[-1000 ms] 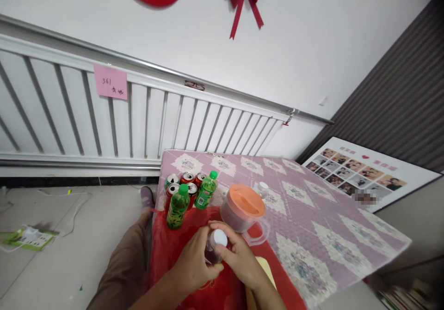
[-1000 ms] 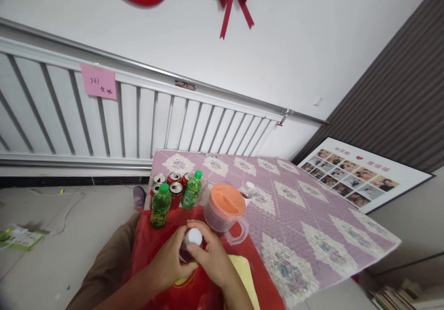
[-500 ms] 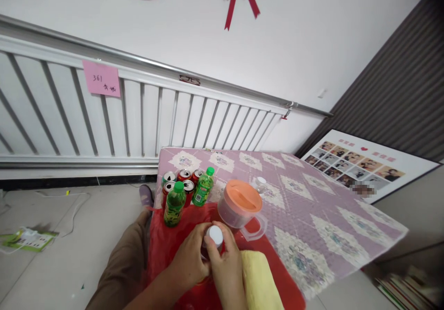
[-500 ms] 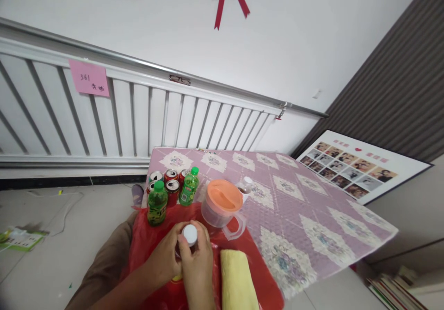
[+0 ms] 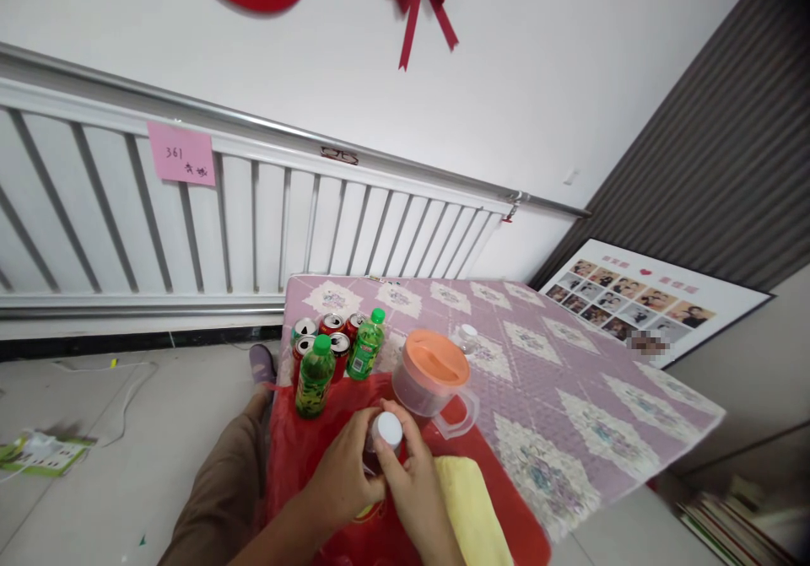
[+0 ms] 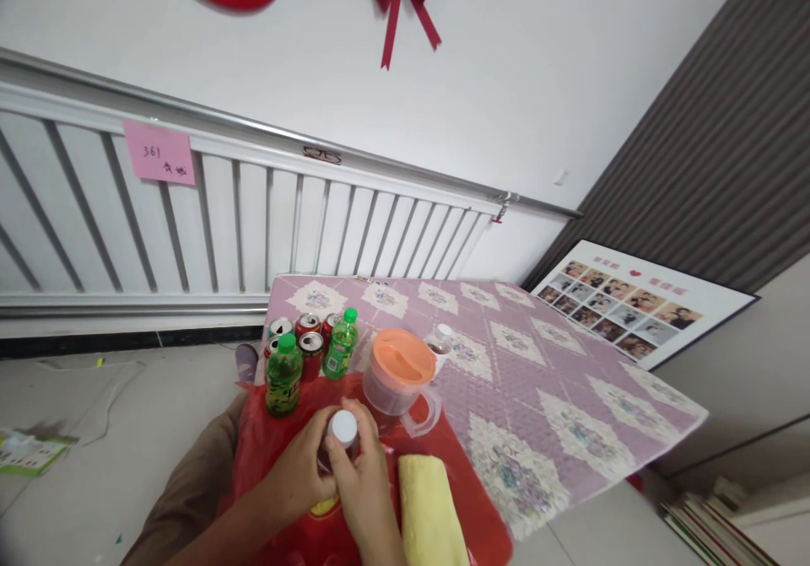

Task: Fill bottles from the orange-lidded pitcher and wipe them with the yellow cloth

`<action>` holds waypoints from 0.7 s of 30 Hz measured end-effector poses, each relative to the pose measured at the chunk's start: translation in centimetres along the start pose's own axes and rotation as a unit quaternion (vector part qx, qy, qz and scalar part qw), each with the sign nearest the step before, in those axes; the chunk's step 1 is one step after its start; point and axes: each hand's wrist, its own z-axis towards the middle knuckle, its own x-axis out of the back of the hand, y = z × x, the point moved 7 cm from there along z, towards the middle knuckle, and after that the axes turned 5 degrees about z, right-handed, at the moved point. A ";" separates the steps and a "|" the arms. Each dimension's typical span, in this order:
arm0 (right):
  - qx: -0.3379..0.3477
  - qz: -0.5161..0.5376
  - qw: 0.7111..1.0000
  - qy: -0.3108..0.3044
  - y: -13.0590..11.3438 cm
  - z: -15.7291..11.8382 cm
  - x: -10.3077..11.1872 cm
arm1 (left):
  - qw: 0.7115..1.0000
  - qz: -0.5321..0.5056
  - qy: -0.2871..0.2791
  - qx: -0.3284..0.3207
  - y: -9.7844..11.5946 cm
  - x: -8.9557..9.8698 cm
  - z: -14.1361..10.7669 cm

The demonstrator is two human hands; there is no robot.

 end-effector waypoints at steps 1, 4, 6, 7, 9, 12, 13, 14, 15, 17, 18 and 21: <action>0.007 -0.007 1.000 0.013 0.1 -0.1 -0.1 | 1.000 -0.001 0.001 0.000 0.0 0.0 0.0; 0.041 -0.035 0.996 0.077 0.4 -0.3 -0.2 | 1.000 -0.008 -0.001 0.002 0.2 0.2 0.0; 0.058 -0.048 0.990 0.118 0.7 -0.4 -0.4 | 1.000 -0.013 -0.005 0.005 0.3 0.3 0.0; 0.063 -0.053 0.987 0.135 0.9 -0.5 -0.5 | 1.000 -0.014 -0.007 0.005 0.3 0.3 0.0; 0.068 -0.056 0.984 0.156 1.1 -0.6 -0.7 | 1.000 -0.015 -0.009 0.004 0.4 0.4 0.0; 0.053 -0.046 0.987 0.146 1.3 -0.7 -1.1 | 1.000 -0.018 -0.007 0.004 0.4 0.4 -0.1; 0.043 -0.042 0.989 0.135 1.3 -0.8 -1.1 | 1.000 -0.018 -0.007 0.005 0.3 0.4 -0.1; 0.033 -0.041 0.991 0.127 1.2 -1.1 -1.1 | 1.000 -0.017 -0.009 0.006 0.3 0.4 -0.1; 0.024 -0.043 0.991 0.121 1.1 -1.4 -0.8 | 1.000 -0.015 -0.011 0.009 0.3 0.3 -0.2; 0.020 -0.061 0.991 0.119 0.9 -2.3 0.4 | 1.000 -0.007 -0.016 0.017 0.1 0.3 -0.3; 0.021 -0.078 0.989 0.123 0.9 -2.7 1.4 | 1.000 -0.002 -0.016 0.024 -0.1 0.2 -0.3; 0.017 -0.155 0.969 0.189 2.2 -4.0 6.3 | 0.999 0.013 -0.016 0.049 -0.7 0.1 -0.5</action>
